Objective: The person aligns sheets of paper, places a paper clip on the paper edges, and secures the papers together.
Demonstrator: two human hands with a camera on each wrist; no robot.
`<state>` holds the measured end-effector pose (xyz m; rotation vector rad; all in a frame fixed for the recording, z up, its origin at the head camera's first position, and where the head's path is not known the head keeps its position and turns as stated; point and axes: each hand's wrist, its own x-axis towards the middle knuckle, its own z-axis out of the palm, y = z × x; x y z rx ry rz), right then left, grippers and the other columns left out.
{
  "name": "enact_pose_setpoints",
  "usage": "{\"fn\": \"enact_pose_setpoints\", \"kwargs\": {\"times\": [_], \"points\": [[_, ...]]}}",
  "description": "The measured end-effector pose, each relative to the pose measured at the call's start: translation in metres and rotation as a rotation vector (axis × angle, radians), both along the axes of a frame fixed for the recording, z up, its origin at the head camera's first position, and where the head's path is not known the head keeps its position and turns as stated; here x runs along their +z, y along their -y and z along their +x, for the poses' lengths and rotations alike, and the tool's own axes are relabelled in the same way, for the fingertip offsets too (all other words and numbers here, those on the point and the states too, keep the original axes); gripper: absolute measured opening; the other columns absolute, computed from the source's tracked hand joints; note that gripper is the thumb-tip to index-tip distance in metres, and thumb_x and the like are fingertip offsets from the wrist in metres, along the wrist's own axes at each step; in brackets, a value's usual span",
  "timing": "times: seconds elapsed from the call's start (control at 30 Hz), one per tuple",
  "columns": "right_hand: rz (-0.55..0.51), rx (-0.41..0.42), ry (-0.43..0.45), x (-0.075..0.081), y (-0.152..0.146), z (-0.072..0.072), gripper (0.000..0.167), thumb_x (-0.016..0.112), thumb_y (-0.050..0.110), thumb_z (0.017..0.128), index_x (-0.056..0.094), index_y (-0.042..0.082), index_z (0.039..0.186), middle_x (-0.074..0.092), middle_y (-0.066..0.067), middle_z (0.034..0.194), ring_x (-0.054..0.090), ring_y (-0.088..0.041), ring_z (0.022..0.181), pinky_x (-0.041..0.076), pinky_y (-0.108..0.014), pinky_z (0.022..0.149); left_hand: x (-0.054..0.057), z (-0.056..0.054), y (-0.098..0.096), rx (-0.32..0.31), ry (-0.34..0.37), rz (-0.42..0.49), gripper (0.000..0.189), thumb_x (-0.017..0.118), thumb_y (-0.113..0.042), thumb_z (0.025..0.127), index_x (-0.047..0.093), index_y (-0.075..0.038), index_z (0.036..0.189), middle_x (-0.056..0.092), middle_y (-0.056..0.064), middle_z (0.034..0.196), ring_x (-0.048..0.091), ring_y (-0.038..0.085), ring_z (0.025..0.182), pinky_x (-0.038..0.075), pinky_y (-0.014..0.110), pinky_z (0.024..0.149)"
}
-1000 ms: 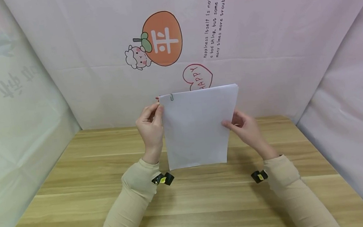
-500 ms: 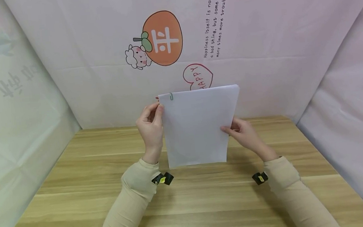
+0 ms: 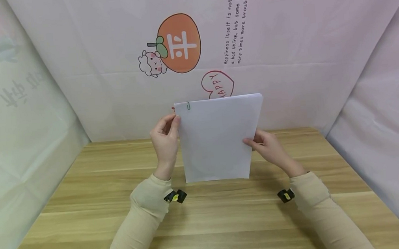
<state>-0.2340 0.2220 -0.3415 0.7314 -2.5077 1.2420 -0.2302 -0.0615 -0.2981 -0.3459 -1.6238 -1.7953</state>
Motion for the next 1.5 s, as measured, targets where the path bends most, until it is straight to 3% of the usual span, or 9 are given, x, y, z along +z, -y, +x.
{"fn": "enact_pose_setpoints", "kwargs": {"times": [0.33, 0.57, 0.83, 1.1, 1.37, 1.5], "points": [[-0.022, 0.003, 0.013, -0.001, 0.002, -0.001, 0.031, 0.057, 0.004, 0.093, 0.054, -0.008, 0.122, 0.065, -0.028, 0.107, 0.068, -0.039, 0.089, 0.056, -0.044, 0.068, -0.004, -0.003, 0.002, 0.056, 0.005, -0.169, 0.018, 0.063, -0.007, 0.091, 0.066, 0.010, 0.098, 0.068, 0.024, 0.095, 0.061, 0.026, 0.076, 0.045, 0.014, 0.062], [-0.037, 0.001, 0.013, -0.022, -0.008, -0.019, 0.032, 0.056, 0.009, 0.095, 0.053, -0.004, 0.124, 0.066, -0.026, 0.108, 0.068, -0.036, 0.087, 0.057, -0.040, 0.064, -0.029, -0.033, 0.009, 0.069, -0.055, -0.252, 0.027, 0.062, -0.023, 0.092, 0.068, 0.003, 0.096, 0.071, 0.016, 0.093, 0.063, 0.019, 0.071, 0.048, 0.016, 0.060], [-0.042, -0.005, 0.000, -0.030, -0.012, -0.026, 0.035, 0.057, 0.020, 0.095, 0.054, 0.001, 0.124, 0.067, -0.023, 0.108, 0.069, -0.034, 0.086, 0.057, -0.039, 0.061, -0.029, -0.037, 0.008, 0.072, -0.068, -0.266, 0.023, 0.062, -0.019, 0.093, 0.068, 0.003, 0.094, 0.071, 0.016, 0.092, 0.066, 0.020, 0.074, 0.051, 0.017, 0.064], [-0.035, -0.012, -0.004, -0.031, -0.011, -0.025, 0.035, 0.056, 0.019, 0.096, 0.053, -0.001, 0.124, 0.068, -0.024, 0.106, 0.069, -0.035, 0.085, 0.057, -0.041, 0.060, -0.025, -0.037, 0.005, 0.086, -0.052, -0.260, 0.020, 0.061, -0.012, 0.092, 0.068, 0.007, 0.094, 0.070, 0.021, 0.090, 0.065, 0.026, 0.071, 0.047, 0.013, 0.061], [-0.040, -0.010, -0.036, -0.033, -0.011, -0.025, 0.032, 0.057, 0.013, 0.095, 0.054, -0.002, 0.123, 0.069, -0.025, 0.099, 0.070, -0.032, 0.079, 0.056, -0.036, 0.055, -0.006, -0.015, -0.001, 0.094, -0.037, -0.280, 0.017, 0.060, -0.004, 0.092, 0.065, 0.013, 0.094, 0.068, 0.026, 0.090, 0.063, 0.033, 0.070, 0.045, 0.010, 0.061], [-0.042, -0.012, -0.028, -0.033, -0.011, -0.024, 0.033, 0.056, 0.014, 0.095, 0.054, -0.002, 0.124, 0.069, -0.025, 0.098, 0.070, -0.030, 0.077, 0.056, -0.033, 0.054, -0.005, -0.015, -0.001, 0.089, -0.034, -0.285, 0.017, 0.060, -0.004, 0.091, 0.065, 0.013, 0.094, 0.068, 0.026, 0.089, 0.064, 0.034, 0.070, 0.046, 0.010, 0.061]]}}
